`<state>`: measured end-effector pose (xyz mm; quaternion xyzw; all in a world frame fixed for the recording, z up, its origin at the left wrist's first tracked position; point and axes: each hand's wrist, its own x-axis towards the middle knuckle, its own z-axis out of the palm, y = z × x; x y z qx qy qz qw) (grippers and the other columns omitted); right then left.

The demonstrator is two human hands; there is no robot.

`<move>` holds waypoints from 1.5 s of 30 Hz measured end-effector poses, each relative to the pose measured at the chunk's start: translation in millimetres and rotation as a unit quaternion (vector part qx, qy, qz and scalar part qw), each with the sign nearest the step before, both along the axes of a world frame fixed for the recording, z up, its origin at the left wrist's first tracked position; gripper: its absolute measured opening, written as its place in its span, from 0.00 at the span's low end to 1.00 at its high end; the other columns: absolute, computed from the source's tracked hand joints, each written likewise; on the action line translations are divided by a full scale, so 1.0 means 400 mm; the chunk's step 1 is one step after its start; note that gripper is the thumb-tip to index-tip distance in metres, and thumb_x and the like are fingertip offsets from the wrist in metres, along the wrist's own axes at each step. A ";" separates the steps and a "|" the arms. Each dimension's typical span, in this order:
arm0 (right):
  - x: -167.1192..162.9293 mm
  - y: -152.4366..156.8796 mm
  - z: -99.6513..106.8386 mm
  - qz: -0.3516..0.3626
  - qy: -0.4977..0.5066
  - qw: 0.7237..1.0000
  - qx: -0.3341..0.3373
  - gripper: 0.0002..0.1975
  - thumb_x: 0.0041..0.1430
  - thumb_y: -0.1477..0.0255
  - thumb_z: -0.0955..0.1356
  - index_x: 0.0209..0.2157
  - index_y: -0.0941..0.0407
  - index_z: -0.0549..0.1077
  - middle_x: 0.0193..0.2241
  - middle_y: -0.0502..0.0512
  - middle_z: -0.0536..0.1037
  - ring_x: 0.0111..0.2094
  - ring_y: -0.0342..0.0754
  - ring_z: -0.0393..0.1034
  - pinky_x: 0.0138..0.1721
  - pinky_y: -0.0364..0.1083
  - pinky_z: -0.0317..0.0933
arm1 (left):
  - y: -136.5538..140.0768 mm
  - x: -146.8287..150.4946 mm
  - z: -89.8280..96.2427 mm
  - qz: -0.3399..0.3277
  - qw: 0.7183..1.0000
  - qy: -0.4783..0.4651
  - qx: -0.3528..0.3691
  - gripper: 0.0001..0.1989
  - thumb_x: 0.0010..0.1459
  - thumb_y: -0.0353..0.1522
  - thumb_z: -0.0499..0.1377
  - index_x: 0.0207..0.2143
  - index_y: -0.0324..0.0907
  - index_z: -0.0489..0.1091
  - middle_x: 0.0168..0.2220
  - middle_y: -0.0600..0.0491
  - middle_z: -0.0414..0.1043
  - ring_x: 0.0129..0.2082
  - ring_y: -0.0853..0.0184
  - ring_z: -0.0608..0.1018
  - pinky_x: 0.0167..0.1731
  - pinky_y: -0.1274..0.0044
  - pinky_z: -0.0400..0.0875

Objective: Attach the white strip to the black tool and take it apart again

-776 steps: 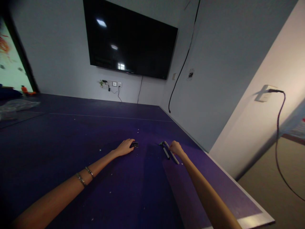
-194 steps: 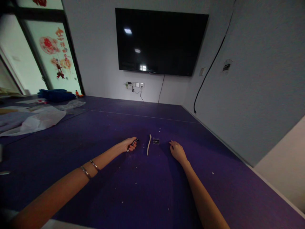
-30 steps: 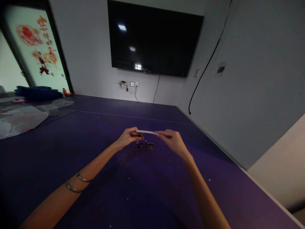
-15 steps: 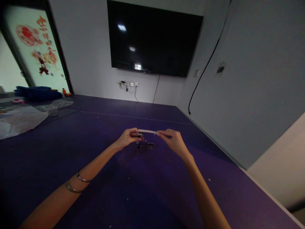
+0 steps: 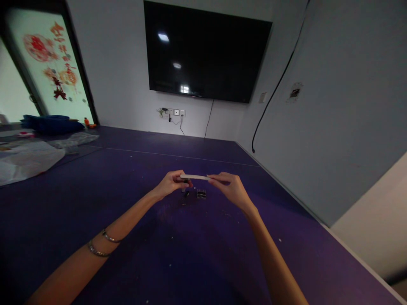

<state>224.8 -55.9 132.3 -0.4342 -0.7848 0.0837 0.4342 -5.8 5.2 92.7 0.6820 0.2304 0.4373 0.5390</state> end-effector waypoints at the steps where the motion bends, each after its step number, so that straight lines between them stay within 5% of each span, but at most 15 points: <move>1: 0.000 0.002 -0.002 0.003 0.001 1.000 -0.003 0.13 0.54 0.61 0.65 0.37 0.52 0.77 0.31 0.54 0.78 0.31 0.47 0.70 0.33 0.45 0.62 | 0.000 -0.001 0.001 0.002 1.000 0.002 0.003 0.10 0.42 0.27 0.64 0.26 0.37 0.64 0.28 0.51 0.75 0.30 0.69 0.76 0.32 0.76 0.69; 45: 0.039 0.022 -0.018 0.018 0.058 0.996 -0.065 0.13 0.50 0.62 0.68 0.35 0.54 0.78 0.32 0.55 0.79 0.33 0.49 0.72 0.34 0.45 0.64 | -0.007 -0.010 0.004 -0.040 0.999 -0.017 0.013 0.10 0.45 0.26 0.64 0.27 0.37 0.63 0.30 0.49 0.76 0.31 0.69 0.76 0.32 0.77 0.67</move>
